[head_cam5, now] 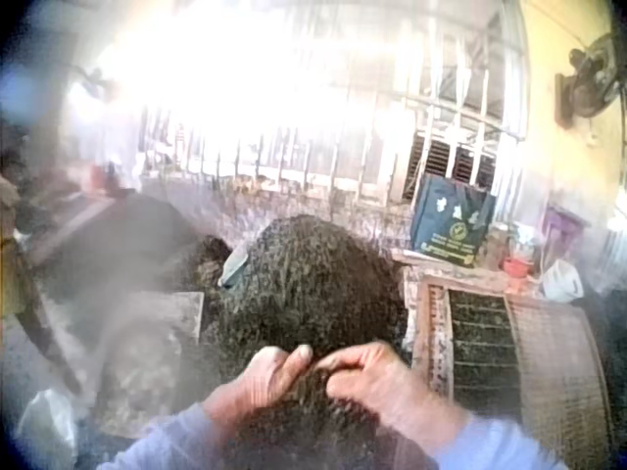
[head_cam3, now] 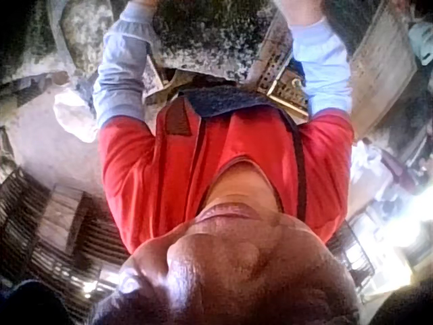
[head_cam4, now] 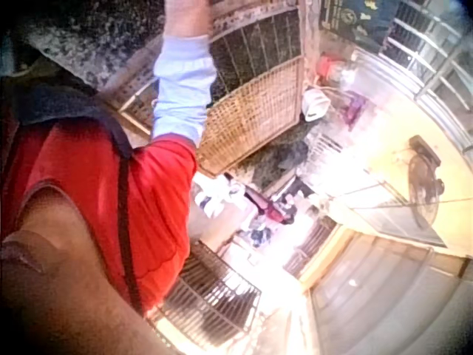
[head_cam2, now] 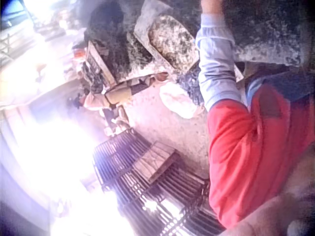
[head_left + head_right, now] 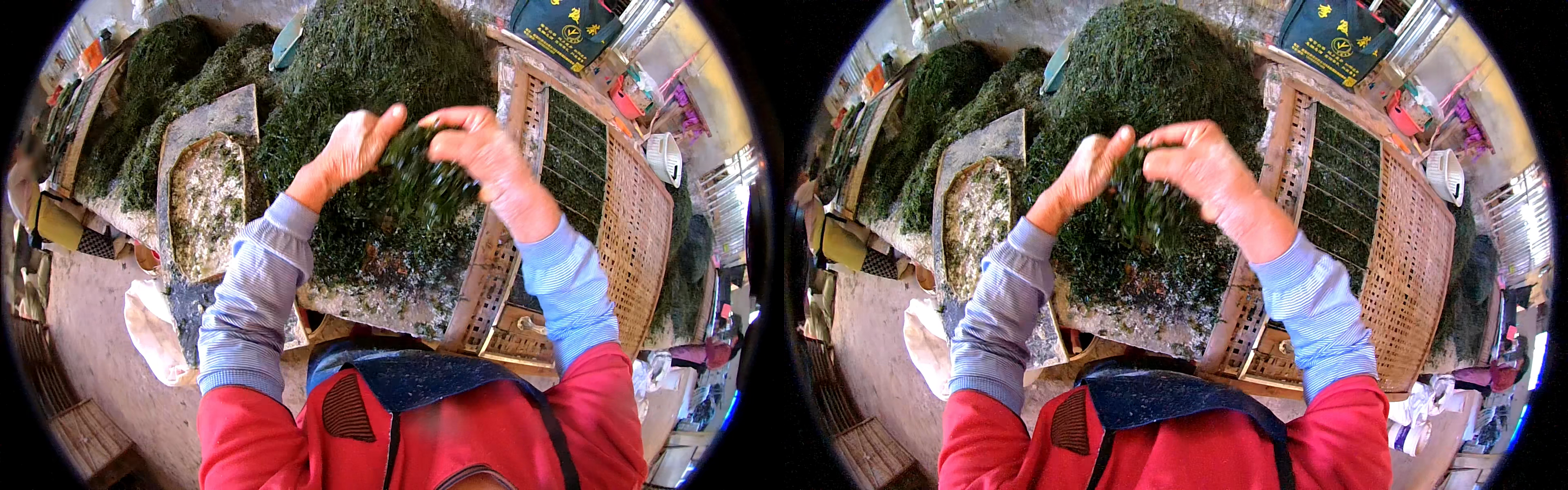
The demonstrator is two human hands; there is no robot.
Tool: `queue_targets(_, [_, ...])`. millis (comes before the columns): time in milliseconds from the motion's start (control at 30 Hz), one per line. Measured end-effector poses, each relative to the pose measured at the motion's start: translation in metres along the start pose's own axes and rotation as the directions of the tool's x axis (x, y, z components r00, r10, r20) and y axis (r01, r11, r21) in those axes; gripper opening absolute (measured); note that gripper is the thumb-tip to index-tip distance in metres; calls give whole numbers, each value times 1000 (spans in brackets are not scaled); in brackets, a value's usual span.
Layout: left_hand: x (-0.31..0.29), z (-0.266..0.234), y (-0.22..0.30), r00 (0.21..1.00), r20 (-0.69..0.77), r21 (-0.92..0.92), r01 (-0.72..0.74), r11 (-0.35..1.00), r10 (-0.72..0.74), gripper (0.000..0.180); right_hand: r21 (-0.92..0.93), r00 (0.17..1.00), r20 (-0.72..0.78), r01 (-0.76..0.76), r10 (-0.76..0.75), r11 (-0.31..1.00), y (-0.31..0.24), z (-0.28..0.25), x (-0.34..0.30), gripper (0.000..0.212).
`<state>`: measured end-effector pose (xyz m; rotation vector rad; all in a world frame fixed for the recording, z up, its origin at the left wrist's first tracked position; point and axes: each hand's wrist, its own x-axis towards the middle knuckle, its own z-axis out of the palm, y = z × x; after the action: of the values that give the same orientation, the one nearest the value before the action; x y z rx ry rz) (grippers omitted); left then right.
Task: The person places green leaves into the compartments of a wooden tray and then gathers a fresh handful from a pile on the table.
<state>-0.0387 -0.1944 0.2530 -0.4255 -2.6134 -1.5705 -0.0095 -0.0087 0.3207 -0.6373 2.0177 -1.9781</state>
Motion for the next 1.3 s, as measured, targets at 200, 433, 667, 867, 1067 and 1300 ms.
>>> queue_targets(200, [26, -44, 85, 957, 43, -167, -276, 947, 286, 65, -40, 982, 71, 179, -176, 983, -88, -29, 24, 9])
queue_targets(433, [9, -7, 81, 916, 161, -806, -93, 584, 367, 62, 137, 973, -116, 215, -200, 967, -70, -35, 27, 2])
queue_targets(667, [-69, 137, -56, 877, 359, -682, 480, 551, -319, 18, -105, 920, -253, -333, 298, 937, 130, -62, 23, 4])
queue_targets(867, [-109, 218, -130, 579, 468, -695, 708, 127, -668, 17, -757, 987, -97, -155, 125, 635, 183, -67, -17, 40])
queue_targets(1067, [-37, 100, 4, 770, 385, -834, 526, 165, -508, 36, -230, 975, -54, -224, 217, 947, 91, -55, -44, 46])
queue_targets(1300, [1, 13, 92, 928, 238, -876, 332, 349, -287, 21, 136, 926, 6, 374, -378, 917, 49, -2, -13, 72])
